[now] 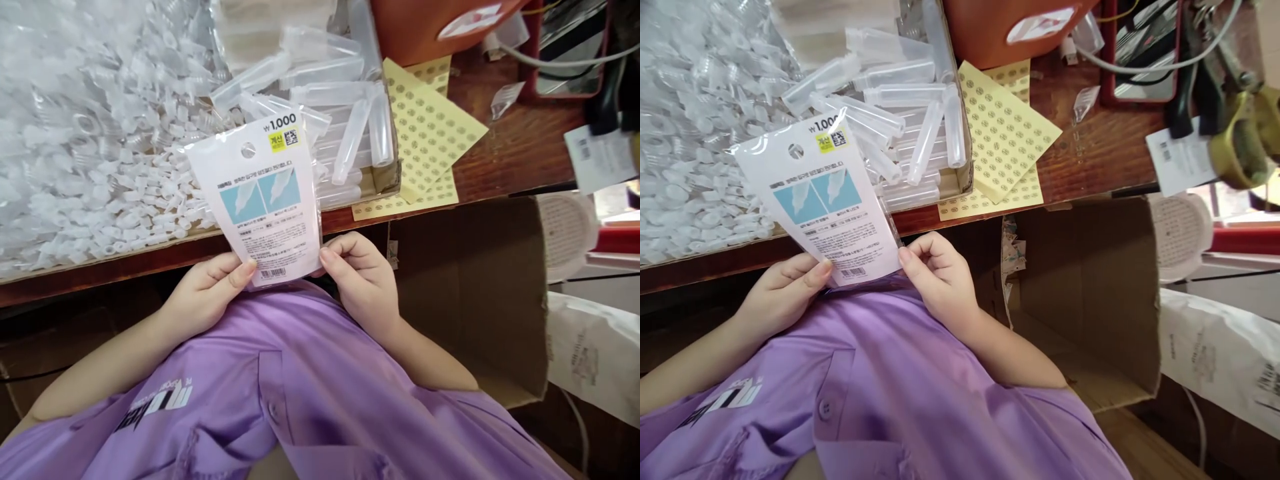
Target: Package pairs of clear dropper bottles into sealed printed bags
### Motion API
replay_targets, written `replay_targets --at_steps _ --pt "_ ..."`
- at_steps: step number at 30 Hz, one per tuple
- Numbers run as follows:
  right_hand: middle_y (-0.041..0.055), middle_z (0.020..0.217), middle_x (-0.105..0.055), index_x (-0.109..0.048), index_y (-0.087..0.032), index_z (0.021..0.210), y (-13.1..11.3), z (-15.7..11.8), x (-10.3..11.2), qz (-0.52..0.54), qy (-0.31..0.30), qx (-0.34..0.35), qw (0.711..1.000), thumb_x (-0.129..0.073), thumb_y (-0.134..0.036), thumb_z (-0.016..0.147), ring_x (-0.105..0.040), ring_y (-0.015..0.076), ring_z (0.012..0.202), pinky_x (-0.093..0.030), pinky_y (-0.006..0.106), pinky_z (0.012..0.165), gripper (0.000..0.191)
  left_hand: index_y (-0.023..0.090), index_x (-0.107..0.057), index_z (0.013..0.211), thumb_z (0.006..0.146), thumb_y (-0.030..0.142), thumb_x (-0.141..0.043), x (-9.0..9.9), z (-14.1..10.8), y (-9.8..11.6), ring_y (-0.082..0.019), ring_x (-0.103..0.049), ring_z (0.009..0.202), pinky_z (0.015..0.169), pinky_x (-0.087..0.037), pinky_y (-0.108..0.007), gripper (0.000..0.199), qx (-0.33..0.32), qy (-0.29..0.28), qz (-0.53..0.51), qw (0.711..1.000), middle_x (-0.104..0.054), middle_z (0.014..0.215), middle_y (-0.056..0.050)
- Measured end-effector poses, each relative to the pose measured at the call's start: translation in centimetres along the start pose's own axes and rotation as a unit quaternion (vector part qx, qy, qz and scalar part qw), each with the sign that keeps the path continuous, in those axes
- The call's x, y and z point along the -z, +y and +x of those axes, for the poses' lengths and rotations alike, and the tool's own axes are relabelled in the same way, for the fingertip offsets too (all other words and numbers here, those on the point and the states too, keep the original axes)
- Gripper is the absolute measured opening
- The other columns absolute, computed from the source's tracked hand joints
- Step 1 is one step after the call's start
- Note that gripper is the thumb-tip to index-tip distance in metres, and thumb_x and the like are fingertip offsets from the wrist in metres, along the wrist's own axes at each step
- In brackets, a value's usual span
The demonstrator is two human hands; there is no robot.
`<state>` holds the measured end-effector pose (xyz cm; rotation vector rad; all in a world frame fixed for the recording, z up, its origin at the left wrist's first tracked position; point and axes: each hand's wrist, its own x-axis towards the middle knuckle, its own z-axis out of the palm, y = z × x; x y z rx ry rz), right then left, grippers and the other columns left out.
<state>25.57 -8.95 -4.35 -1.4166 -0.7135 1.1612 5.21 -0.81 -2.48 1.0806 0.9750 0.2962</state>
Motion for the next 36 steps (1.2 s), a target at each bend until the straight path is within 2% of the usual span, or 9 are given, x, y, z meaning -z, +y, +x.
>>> replay_targets --at_steps 5,9,14,17,22,24,26,31,36 --pt "-0.0073 0.064 -0.064 -0.059 -0.021 0.086 -0.2 0.5 0.1 0.129 -0.024 -0.092 0.987 -0.080 -0.032 0.074 -0.062 0.0057 0.054 -0.054 0.018 0.057 0.026 0.024 -0.078 0.106 0.089 0.037 -0.066 0.1 -0.2 -0.5 -0.027 -0.067 0.113 0.111 -0.044 -0.043 0.024 0.012 0.023 -0.100 0.995 -0.075 0.115 -0.006" --pt "-0.0048 0.064 -0.067 -0.065 -0.018 0.081 0.2 0.6 0.6 0.172 -0.122 -0.137 0.968 -0.077 -0.031 0.079 -0.064 0.0044 0.056 -0.055 0.015 0.060 0.017 0.023 -0.077 0.105 0.087 0.034 -0.068 -0.7 -0.2 0.3 -0.029 -0.067 0.114 0.106 -0.048 -0.047 0.023 0.024 0.028 -0.201 0.979 -0.076 0.111 -0.008" --pt "-0.0029 0.070 -0.069 -0.064 -0.019 0.081 0.5 0.5 0.8 0.179 -0.195 -0.120 0.957 -0.071 -0.031 0.084 -0.066 0.0064 0.065 -0.056 0.019 0.068 0.014 0.022 -0.073 0.104 0.080 0.023 -0.076 -1.7 -0.4 1.7 -0.026 -0.069 0.110 0.098 -0.055 -0.039 0.025 0.009 0.054 -0.157 0.986 -0.076 0.113 -0.006" --pt "-0.0031 0.076 -0.068 -0.060 -0.021 0.087 0.2 0.5 0.5 0.138 -0.198 -0.105 0.965 -0.074 -0.036 0.080 -0.065 0.0082 0.068 -0.057 0.022 0.068 0.021 0.019 -0.067 0.108 0.076 0.018 -0.079 -2.2 -0.3 2.2 -0.024 -0.070 0.108 0.097 -0.056 -0.035 0.034 0.005 0.053 -0.114 0.992 -0.075 0.114 -0.006" --pt "0.0010 0.098 -0.071 -0.056 -0.024 0.103 -0.8 0.2 -0.7 -0.084 -0.122 -0.021 0.989 -0.083 -0.036 0.070 -0.068 0.0142 0.082 -0.056 0.026 0.070 0.044 0.016 -0.063 0.107 0.071 0.006 -0.079 -2.6 -0.2 1.9 -0.021 -0.072 0.105 0.095 -0.057 -0.029 0.041 -0.041 0.028 -0.089 0.995 -0.074 0.118 -0.007" --pt "0.0024 0.098 -0.072 -0.059 -0.023 0.102 -1.3 0.2 -1.0 -0.140 -0.104 0.014 0.985 -0.079 -0.034 0.073 -0.068 0.0157 0.084 -0.056 0.027 0.071 0.037 0.015 -0.064 0.104 0.068 0.001 -0.080 -2.5 -0.3 1.9 -0.021 -0.071 0.107 0.096 -0.056 -0.027 0.042 -0.050 0.026 -0.079 0.995 -0.073 0.119 -0.007" --pt "0.0022 0.090 -0.072 -0.062 -0.022 0.094 -1.6 0.2 -1.0 -0.147 -0.120 0.023 0.982 -0.074 -0.034 0.079 -0.067 0.0158 0.081 -0.055 0.029 0.072 0.023 0.015 -0.065 0.104 0.069 0.001 -0.079 -2.2 -0.3 2.0 -0.021 -0.070 0.108 0.096 -0.056 -0.027 0.040 -0.049 0.008 -0.088 0.995 -0.074 0.118 -0.008" --pt "-0.0019 0.069 -0.067 -0.063 -0.021 0.074 -1.5 0.6 0.1 0.024 -0.182 -0.068 0.981 -0.077 -0.034 0.077 -0.063 0.0120 0.065 -0.054 0.025 0.062 0.019 0.018 -0.067 0.109 0.075 0.010 -0.077 -0.5 -0.4 2.1 -0.025 -0.072 0.104 0.092 -0.059 -0.033 0.036 0.001 -0.064 -0.162 0.985 -0.077 0.109 -0.007" --pt "-0.0013 0.067 -0.068 -0.066 -0.020 0.075 -1.6 1.1 0.2 0.150 -0.247 -0.138 0.947 -0.075 -0.034 0.079 -0.064 0.0114 0.061 -0.055 0.025 0.063 0.018 0.024 -0.067 0.113 0.074 0.016 -0.079 0.4 -0.9 1.5 -0.030 -0.073 0.101 0.083 -0.062 -0.039 0.041 0.030 -0.031 -0.203 0.978 -0.077 0.107 -0.006"
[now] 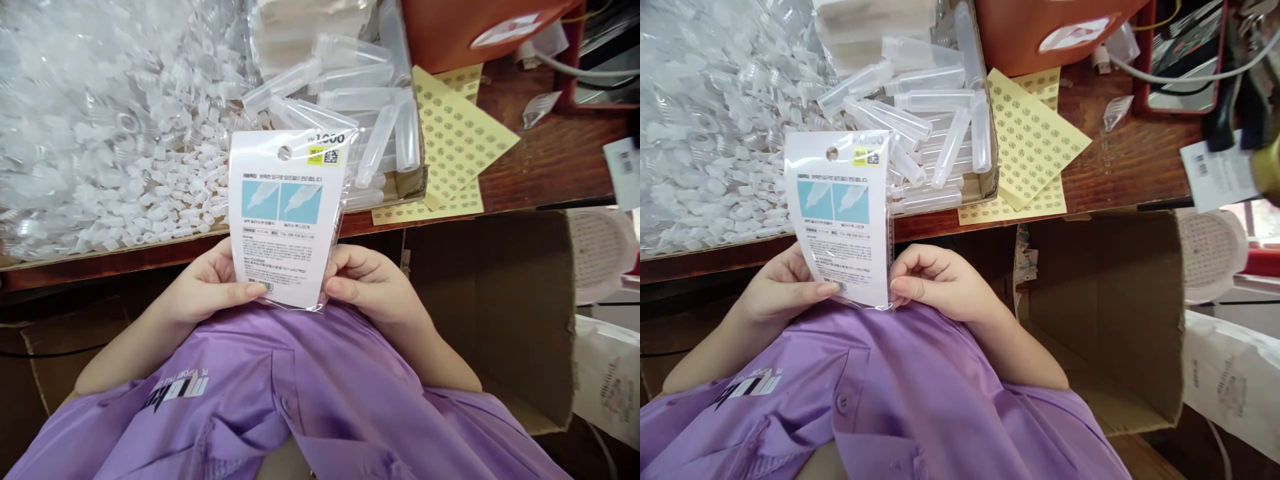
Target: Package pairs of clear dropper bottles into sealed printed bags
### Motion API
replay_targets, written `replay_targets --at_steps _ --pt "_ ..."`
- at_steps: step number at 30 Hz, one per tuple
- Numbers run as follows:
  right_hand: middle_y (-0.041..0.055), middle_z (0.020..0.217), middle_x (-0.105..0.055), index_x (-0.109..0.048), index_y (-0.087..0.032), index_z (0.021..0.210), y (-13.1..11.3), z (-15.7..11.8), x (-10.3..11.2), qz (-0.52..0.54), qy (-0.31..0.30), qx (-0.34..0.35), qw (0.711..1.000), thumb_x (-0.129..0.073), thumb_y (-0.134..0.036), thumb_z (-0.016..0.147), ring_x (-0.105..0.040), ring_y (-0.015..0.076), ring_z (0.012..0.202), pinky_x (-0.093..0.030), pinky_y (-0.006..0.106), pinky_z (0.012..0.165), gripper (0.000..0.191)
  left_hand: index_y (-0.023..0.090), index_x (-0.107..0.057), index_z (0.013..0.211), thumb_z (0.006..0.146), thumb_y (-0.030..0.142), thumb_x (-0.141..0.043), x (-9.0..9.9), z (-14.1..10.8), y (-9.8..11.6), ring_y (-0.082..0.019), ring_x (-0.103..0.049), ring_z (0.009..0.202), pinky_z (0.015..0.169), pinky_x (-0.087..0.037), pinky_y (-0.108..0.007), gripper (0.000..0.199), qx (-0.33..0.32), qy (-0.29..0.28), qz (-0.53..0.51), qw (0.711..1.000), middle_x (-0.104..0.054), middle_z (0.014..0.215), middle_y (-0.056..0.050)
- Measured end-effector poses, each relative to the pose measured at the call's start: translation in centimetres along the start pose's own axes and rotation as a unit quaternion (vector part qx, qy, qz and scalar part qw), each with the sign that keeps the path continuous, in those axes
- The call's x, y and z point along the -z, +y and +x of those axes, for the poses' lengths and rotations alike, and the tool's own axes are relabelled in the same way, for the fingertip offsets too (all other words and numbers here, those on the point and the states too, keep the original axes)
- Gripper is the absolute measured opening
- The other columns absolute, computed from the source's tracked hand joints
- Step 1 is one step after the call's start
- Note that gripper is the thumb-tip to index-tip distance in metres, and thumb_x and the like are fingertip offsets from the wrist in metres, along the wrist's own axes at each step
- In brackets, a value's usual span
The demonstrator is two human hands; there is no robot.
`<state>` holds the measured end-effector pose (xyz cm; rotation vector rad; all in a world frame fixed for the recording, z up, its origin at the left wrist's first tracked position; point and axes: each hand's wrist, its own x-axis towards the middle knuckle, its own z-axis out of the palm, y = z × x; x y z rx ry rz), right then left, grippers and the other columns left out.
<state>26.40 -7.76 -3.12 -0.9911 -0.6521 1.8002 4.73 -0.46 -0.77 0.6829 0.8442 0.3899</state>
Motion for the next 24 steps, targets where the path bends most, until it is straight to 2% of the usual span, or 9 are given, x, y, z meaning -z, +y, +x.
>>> replay_targets --at_steps 2,4,7,9,11,15,17,21,24 --pt "-0.0011 0.067 -0.067 -0.066 -0.020 0.077 -0.1 0.2 -0.3 0.015 0.003 -0.007 1.000 -0.070 -0.039 0.084 -0.063 0.0103 0.060 -0.054 0.024 0.060 0.021 0.025 -0.066 0.116 0.076 0.020 -0.078 0.2 -0.2 -0.2 -0.031 -0.073 0.100 0.083 -0.062 -0.041 0.043 0.005 0.024 0.008 1.000 -0.077 0.110 -0.006" --pt "-0.0010 0.073 -0.067 -0.065 -0.021 0.082 -0.2 0.3 -0.7 -0.012 0.015 0.007 1.000 -0.072 -0.044 0.081 -0.062 0.0105 0.064 -0.054 0.024 0.063 0.024 0.026 -0.065 0.118 0.076 0.021 -0.078 0.3 -0.3 -0.2 -0.030 -0.074 0.097 0.085 -0.061 -0.043 0.045 0.003 0.019 0.017 1.000 -0.076 0.112 -0.007" --pt "0.0002 0.081 -0.067 -0.064 -0.022 0.083 -0.9 0.3 -1.3 -0.144 0.041 0.037 0.988 -0.079 -0.042 0.074 -0.063 0.0136 0.075 -0.054 0.027 0.073 0.027 0.027 -0.062 0.123 0.075 0.018 -0.079 0.4 -0.5 0.1 -0.028 -0.072 0.104 0.094 -0.057 -0.043 0.051 -0.020 -0.014 0.034 0.999 -0.075 0.114 -0.007" --pt "0.0012 0.080 -0.068 -0.064 -0.021 0.079 -1.7 0.3 -1.5 -0.199 0.037 0.048 0.978 -0.076 -0.039 0.077 -0.063 0.0147 0.076 -0.053 0.028 0.074 0.021 0.028 -0.063 0.124 0.075 0.015 -0.078 0.5 -0.9 0.7 -0.028 -0.068 0.112 0.099 -0.054 -0.043 0.053 -0.030 -0.034 0.034 0.998 -0.074 0.117 -0.007" --pt "0.0016 0.078 -0.068 -0.065 -0.020 0.076 -2.6 0.5 -1.6 -0.197 -0.004 0.046 0.979 -0.072 -0.036 0.081 -0.064 0.0145 0.073 -0.052 0.028 0.071 0.019 0.029 -0.066 0.122 0.076 0.013 -0.076 0.7 -1.4 1.3 -0.028 -0.068 0.112 0.097 -0.055 -0.041 0.049 -0.019 -0.049 0.008 0.999 -0.075 0.115 -0.006" --pt "0.0017 0.076 -0.068 -0.068 -0.018 0.074 -4.2 1.9 -1.6 -0.182 -0.149 0.044 0.971 -0.075 -0.030 0.079 -0.065 0.0142 0.072 -0.053 0.029 0.072 0.015 0.033 -0.072 0.115 0.074 0.012 -0.075 1.7 -1.7 2.0 -0.024 -0.076 0.084 0.075 -0.061 -0.031 0.046 0.021 -0.148 -0.099 0.984 -0.080 0.089 -0.003" --pt "0.0013 0.075 -0.067 -0.068 -0.018 0.071 -5.0 3.0 -1.9 -0.191 -0.187 0.062 0.962 -0.077 -0.028 0.076 -0.064 0.0137 0.074 -0.053 0.030 0.074 0.015 0.033 -0.073 0.115 0.073 0.012 -0.075 2.2 -1.6 2.2 -0.022 -0.076 0.078 0.069 -0.060 -0.026 0.047 0.024 -0.189 -0.133 0.973 -0.079 0.082 -0.003" --pt "0.0007 0.076 -0.065 -0.067 -0.018 0.071 -7.4 4.5 -2.7 -0.233 -0.210 0.098 0.945 -0.074 -0.029 0.080 -0.063 0.0117 0.076 -0.052 0.029 0.078 0.016 0.036 -0.071 0.118 0.076 0.009 -0.071 2.7 -1.5 3.1 -0.022 -0.075 0.091 0.079 -0.059 -0.028 0.050 0.003 -0.205 -0.146 0.968 -0.079 0.097 -0.003" --pt "0.0010 0.077 -0.067 -0.068 -0.019 0.075 -10.2 5.4 -3.0 -0.238 -0.150 0.096 0.955 -0.069 -0.035 0.084 -0.064 0.0113 0.074 -0.053 0.027 0.072 0.018 0.034 -0.068 0.125 0.078 0.011 -0.071 3.1 -2.1 3.9 -0.023 -0.070 0.109 0.097 -0.051 -0.032 0.052 -0.021 -0.195 -0.123 0.973 -0.074 0.117 -0.005"
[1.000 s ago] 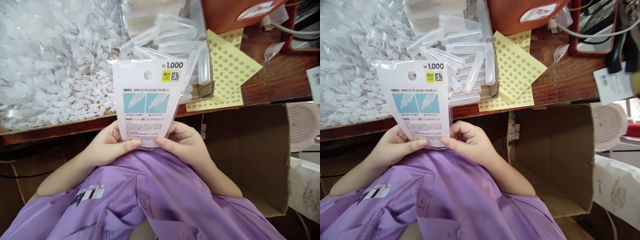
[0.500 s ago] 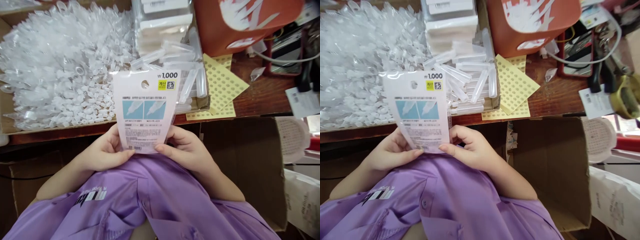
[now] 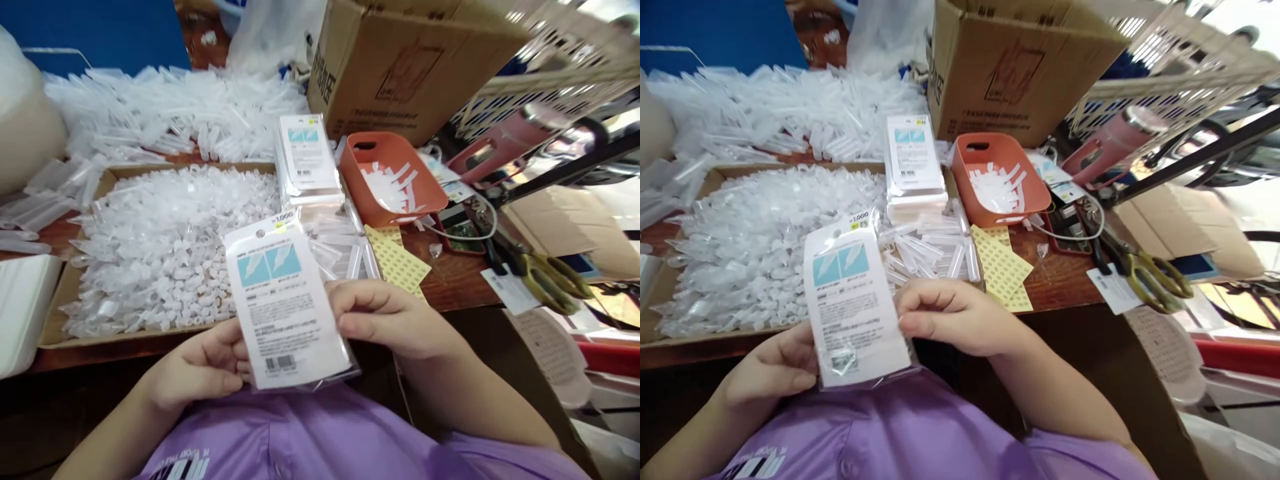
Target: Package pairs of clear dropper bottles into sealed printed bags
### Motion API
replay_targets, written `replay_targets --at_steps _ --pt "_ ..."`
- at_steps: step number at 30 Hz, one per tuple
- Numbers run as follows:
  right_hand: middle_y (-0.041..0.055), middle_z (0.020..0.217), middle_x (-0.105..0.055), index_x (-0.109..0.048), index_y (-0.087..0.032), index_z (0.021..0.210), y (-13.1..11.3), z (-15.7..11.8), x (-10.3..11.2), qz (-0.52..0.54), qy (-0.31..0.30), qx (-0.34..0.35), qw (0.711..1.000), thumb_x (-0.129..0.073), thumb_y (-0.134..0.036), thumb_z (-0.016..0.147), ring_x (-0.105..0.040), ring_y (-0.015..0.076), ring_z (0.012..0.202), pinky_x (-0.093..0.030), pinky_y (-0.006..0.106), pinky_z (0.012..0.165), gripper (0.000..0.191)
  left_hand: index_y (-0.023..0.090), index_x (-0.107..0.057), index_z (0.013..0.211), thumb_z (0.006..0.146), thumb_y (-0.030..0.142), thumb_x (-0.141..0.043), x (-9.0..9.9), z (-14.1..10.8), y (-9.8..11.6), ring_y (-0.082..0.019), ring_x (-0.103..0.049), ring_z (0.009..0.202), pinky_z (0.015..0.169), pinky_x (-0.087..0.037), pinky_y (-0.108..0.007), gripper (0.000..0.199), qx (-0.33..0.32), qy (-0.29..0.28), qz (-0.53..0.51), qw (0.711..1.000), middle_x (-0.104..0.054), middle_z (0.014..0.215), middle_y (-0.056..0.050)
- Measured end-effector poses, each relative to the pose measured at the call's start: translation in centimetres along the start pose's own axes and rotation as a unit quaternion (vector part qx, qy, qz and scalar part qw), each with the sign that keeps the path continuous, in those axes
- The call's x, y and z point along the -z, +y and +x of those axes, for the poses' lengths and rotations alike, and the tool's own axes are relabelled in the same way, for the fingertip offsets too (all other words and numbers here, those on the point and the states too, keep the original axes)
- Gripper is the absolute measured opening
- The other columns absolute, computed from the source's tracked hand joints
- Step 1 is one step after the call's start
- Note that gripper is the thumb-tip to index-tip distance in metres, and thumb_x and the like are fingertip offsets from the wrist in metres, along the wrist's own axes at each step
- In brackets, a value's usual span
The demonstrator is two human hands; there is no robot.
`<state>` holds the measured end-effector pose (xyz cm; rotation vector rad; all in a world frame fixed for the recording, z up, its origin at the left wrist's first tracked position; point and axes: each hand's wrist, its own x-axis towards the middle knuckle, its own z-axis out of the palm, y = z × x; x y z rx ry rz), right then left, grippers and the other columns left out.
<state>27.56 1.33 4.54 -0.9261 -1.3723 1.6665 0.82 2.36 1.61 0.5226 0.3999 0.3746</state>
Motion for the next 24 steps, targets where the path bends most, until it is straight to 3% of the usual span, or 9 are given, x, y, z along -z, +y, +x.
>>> replay_targets --at_steps 4,6,10,13,15,17,19,22,24 --pt "-0.0032 0.068 -0.065 -0.067 -0.020 0.072 -4.5 2.4 3.2 -0.042 0.213 0.047 0.975 -0.078 -0.039 0.075 -0.061 0.0090 0.060 -0.050 0.023 0.058 0.022 0.033 -0.065 0.129 0.085 0.019 -0.068 0.8 -1.4 0.8 -0.025 -0.060 0.125 0.110 -0.038 -0.038 0.046 -0.026 0.029 0.080 0.996 -0.066 0.132 -0.008" --pt "-0.0065 0.063 -0.064 -0.065 -0.020 0.072 -7.6 4.3 5.3 -0.056 0.299 0.098 0.948 -0.069 -0.030 0.083 -0.061 0.0066 0.060 -0.046 0.022 0.058 0.016 0.034 -0.067 0.126 0.085 0.026 -0.069 1.4 -2.2 1.1 -0.028 -0.057 0.128 0.114 -0.032 -0.045 0.041 -0.016 0.068 0.117 0.991 -0.067 0.130 -0.009" --pt "-0.0062 0.096 -0.074 -0.066 -0.021 0.078 -14.3 9.2 10.3 -0.095 0.419 0.149 0.891 -0.045 -0.022 0.096 -0.065 0.0120 0.108 -0.046 0.024 0.075 0.027 0.039 -0.072 0.116 0.084 0.032 -0.071 2.0 -3.2 1.2 -0.030 -0.058 0.127 0.115 -0.029 -0.051 0.034 0.010 0.145 0.156 0.977 -0.071 0.124 -0.007" --pt "-0.0032 0.105 -0.070 -0.058 -0.019 0.072 -17.1 13.0 13.3 -0.118 0.477 0.140 0.859 -0.034 -0.030 0.101 -0.057 0.0146 0.124 -0.048 0.019 0.077 0.039 0.042 -0.072 0.115 0.084 0.031 -0.070 2.0 -3.3 1.1 -0.028 -0.063 0.120 0.112 -0.034 -0.049 0.032 0.019 0.162 0.179 0.970 -0.074 0.118 -0.004" --pt "0.0049 0.094 -0.068 -0.053 -0.016 0.066 -17.0 14.7 13.8 -0.145 0.478 0.080 0.863 -0.027 -0.031 0.101 -0.063 0.0205 0.112 -0.051 0.026 0.074 0.046 0.043 -0.071 0.116 0.085 0.033 -0.069 2.0 -3.2 0.8 -0.027 -0.063 0.120 0.111 -0.037 -0.048 0.033 0.011 0.164 0.207 0.964 -0.074 0.119 -0.004" --pt "0.0042 0.080 -0.064 -0.052 -0.015 0.068 -15.3 15.1 12.9 -0.187 0.439 0.037 0.878 -0.030 -0.028 0.100 -0.066 0.0159 0.087 -0.050 0.029 0.072 0.041 0.043 -0.070 0.118 0.087 0.034 -0.068 2.2 -3.2 0.6 -0.026 -0.062 0.122 0.111 -0.038 -0.046 0.033 -0.001 0.165 0.235 0.958 -0.073 0.121 -0.004" --pt "-0.0002 0.077 -0.062 -0.058 -0.013 0.078 -12.6 14.1 10.7 -0.242 0.366 0.022 0.898 -0.046 -0.028 0.094 -0.061 0.0075 0.073 -0.047 0.025 0.074 0.024 0.042 -0.069 0.120 0.088 0.033 -0.066 2.4 -3.2 0.6 -0.025 -0.062 0.123 0.111 -0.040 -0.043 0.033 -0.009 0.164 0.255 0.953 -0.072 0.122 -0.004" --pt "-0.0021 0.070 -0.063 -0.065 -0.014 0.077 -8.3 10.9 6.4 -0.331 0.273 -0.004 0.903 -0.069 -0.020 0.079 -0.054 0.0064 0.064 -0.042 0.023 0.066 0.007 0.035 -0.070 0.121 0.090 0.028 -0.064 2.4 -3.4 1.3 -0.022 -0.064 0.120 0.110 -0.042 -0.037 0.033 -0.037 0.154 0.314 0.936 -0.073 0.119 -0.005" --pt "-0.0008 0.069 -0.066 -0.068 -0.018 0.074 -5.9 8.4 3.7 -0.479 0.137 -0.031 0.867 -0.071 -0.019 0.077 -0.054 0.0103 0.064 -0.040 0.026 0.063 0.004 0.031 -0.069 0.123 0.092 0.023 -0.061 2.2 -3.2 2.0 -0.021 -0.066 0.117 0.109 -0.043 -0.034 0.034 -0.059 0.118 0.383 0.915 -0.074 0.117 -0.006"
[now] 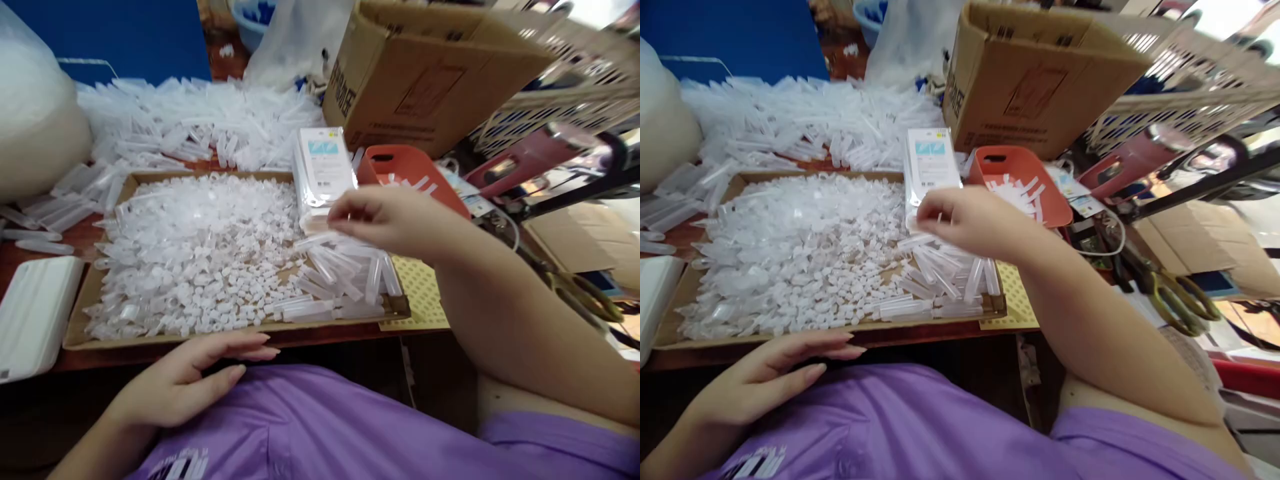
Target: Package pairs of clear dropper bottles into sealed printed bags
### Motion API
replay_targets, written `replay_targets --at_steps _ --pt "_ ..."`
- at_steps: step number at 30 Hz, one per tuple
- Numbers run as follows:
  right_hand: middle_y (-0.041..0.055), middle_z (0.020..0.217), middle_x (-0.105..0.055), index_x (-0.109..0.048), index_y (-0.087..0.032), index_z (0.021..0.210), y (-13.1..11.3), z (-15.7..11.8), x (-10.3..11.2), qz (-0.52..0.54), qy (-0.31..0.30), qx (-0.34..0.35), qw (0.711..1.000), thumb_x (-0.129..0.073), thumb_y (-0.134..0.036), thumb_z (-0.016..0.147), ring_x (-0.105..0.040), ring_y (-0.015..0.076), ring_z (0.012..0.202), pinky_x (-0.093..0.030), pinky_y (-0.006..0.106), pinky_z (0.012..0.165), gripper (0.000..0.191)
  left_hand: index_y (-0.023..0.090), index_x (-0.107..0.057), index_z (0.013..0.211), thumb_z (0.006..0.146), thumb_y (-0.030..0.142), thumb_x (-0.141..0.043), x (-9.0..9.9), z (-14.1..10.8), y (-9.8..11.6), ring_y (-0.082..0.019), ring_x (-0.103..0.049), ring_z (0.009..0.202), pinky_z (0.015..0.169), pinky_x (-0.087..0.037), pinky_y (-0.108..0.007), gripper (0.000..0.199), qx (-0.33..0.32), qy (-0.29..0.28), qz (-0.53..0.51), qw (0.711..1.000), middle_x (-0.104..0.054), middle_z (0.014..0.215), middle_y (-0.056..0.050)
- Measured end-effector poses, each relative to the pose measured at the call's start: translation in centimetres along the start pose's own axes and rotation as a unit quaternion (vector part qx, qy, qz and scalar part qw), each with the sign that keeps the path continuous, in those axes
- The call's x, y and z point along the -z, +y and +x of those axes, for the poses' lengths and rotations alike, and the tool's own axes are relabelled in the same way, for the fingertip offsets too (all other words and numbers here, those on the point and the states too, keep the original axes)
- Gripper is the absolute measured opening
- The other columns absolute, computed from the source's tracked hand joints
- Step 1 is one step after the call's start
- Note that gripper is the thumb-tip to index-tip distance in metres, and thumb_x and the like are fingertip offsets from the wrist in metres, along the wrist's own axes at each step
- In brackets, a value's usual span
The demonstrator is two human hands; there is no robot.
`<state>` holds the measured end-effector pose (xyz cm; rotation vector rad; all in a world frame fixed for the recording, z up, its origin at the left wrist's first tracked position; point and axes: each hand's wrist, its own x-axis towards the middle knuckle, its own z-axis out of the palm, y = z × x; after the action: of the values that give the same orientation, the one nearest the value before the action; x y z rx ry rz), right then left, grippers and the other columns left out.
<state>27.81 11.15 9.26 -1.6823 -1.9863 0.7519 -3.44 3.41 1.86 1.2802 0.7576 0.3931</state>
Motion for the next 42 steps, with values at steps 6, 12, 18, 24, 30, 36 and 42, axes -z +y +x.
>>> replay_targets --at_steps 6,12,18,24,30,36,42 --pt "0.0061 0.091 -0.070 -0.067 -0.018 0.095 -1.3 -5.2 -5.2 -0.241 -0.161 0.109 0.951 -0.051 -0.014 0.091 -0.064 0.0184 0.082 -0.038 0.028 0.065 0.017 0.034 -0.069 0.122 0.092 0.017 -0.058 -0.6 0.9 3.0 -0.014 -0.071 0.102 0.093 -0.050 -0.016 0.036 -0.106 0.018 0.213 0.971 -0.076 0.113 0.004" --pt "0.0072 0.092 -0.069 -0.066 -0.017 0.093 -2.1 -4.1 -6.2 -0.237 -0.220 0.162 0.932 -0.052 -0.021 0.093 -0.062 0.0196 0.083 -0.036 0.029 0.066 0.014 0.027 -0.075 0.106 0.092 0.027 -0.058 -0.6 2.1 4.6 -0.019 -0.072 0.092 0.088 -0.048 -0.022 0.023 -0.139 0.239 0.407 0.871 -0.078 0.101 0.000" --pt "0.0074 0.087 -0.067 -0.064 -0.016 0.089 -1.9 -4.1 -6.5 -0.264 -0.243 0.180 0.916 -0.056 -0.016 0.087 -0.060 0.0182 0.074 -0.034 0.029 0.062 0.008 0.018 -0.073 0.112 0.092 0.037 -0.052 1.3 3.4 5.7 -0.027 -0.068 0.101 0.095 -0.045 -0.031 0.035 -0.106 0.247 0.520 0.810 -0.075 0.108 -0.008" --pt "0.0054 0.087 -0.067 -0.064 -0.017 0.089 -1.6 -4.5 -6.5 -0.248 -0.225 0.173 0.926 -0.053 -0.022 0.092 -0.064 0.0196 0.075 -0.040 0.030 0.061 0.012 0.014 -0.070 0.116 0.087 0.047 -0.045 7.3 3.6 10.6 -0.022 -0.066 0.088 0.092 -0.046 -0.047 0.050 0.037 0.337 0.591 0.732 -0.070 0.087 -0.002" --pt "0.0048 0.091 -0.069 -0.062 -0.017 0.113 -0.5 -6.6 -6.0 -0.114 -0.005 0.270 0.956 -0.057 -0.021 0.092 -0.067 0.0155 0.076 -0.050 0.026 0.066 0.022 0.006 -0.071 0.111 0.089 0.036 -0.047 14.8 5.8 14.4 -0.036 -0.062 0.108 0.095 -0.045 -0.053 0.045 0.108 0.410 0.613 0.667 -0.071 0.110 -0.012" --pt "0.0027 0.102 -0.072 -0.062 -0.026 0.122 0.9 -9.0 -8.9 0.094 0.166 0.185 0.964 -0.070 -0.009 0.080 -0.069 0.0167 0.089 -0.055 0.029 0.081 0.046 0.001 -0.068 0.109 0.085 0.025 -0.058 19.5 8.2 13.2 -0.031 -0.051 0.125 0.113 -0.028 -0.048 0.035 0.138 0.368 0.575 0.718 -0.066 0.130 -0.010" --pt "0.0011 0.095 -0.074 -0.067 -0.025 0.094 0.3 -9.2 -11.4 0.260 0.214 0.053 0.940 -0.073 -0.007 0.077 -0.071 0.0152 0.091 -0.058 0.027 0.082 0.025 0.005 -0.071 0.101 0.082 0.016 -0.063 19.5 9.1 11.9 -0.028 -0.047 0.128 0.118 -0.017 -0.048 0.023 0.144 0.314 0.500 0.794 -0.069 0.121 -0.001"
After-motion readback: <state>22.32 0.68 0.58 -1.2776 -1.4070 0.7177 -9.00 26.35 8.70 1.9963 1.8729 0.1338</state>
